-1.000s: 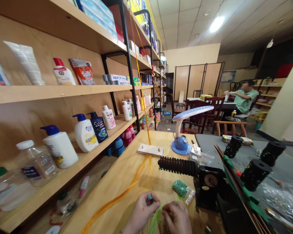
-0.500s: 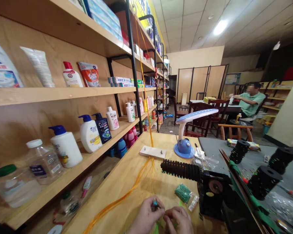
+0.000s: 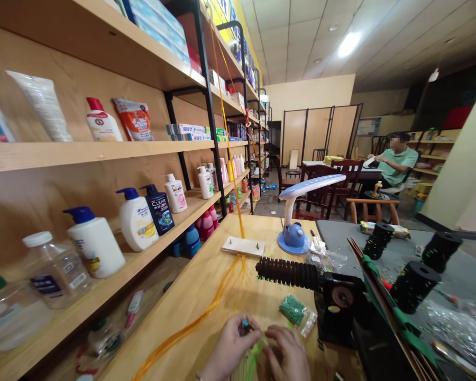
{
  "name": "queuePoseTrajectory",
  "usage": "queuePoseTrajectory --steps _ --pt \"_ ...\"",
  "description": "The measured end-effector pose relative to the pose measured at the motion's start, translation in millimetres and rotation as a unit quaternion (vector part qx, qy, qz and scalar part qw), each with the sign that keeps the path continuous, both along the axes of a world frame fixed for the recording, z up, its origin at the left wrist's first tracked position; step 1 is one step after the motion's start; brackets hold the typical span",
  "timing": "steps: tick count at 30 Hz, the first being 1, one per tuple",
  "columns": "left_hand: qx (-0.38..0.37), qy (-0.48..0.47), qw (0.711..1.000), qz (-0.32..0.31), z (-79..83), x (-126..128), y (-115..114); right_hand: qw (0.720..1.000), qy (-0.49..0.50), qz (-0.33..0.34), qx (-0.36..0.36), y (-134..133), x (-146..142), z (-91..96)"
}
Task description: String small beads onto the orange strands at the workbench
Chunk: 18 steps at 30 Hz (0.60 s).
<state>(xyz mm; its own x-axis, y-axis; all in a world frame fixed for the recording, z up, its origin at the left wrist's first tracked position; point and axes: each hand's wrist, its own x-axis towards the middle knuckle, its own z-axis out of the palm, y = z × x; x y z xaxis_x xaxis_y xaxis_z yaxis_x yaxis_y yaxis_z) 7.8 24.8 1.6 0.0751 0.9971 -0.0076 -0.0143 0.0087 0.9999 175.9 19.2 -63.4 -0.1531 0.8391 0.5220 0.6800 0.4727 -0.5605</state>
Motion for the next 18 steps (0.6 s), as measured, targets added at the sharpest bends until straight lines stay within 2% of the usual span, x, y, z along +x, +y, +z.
queuePoseTrajectory --steps 8,18 --pt "-0.003 -0.006 1.000 -0.007 -1.2 -1.1 2.2 0.999 -0.013 -0.009 -0.033 -5.1 -6.3 7.5" --pt "0.001 0.001 1.000 -0.012 -0.7 1.2 4.1 0.999 -0.036 0.002 0.000 -3.1 -5.8 7.5"
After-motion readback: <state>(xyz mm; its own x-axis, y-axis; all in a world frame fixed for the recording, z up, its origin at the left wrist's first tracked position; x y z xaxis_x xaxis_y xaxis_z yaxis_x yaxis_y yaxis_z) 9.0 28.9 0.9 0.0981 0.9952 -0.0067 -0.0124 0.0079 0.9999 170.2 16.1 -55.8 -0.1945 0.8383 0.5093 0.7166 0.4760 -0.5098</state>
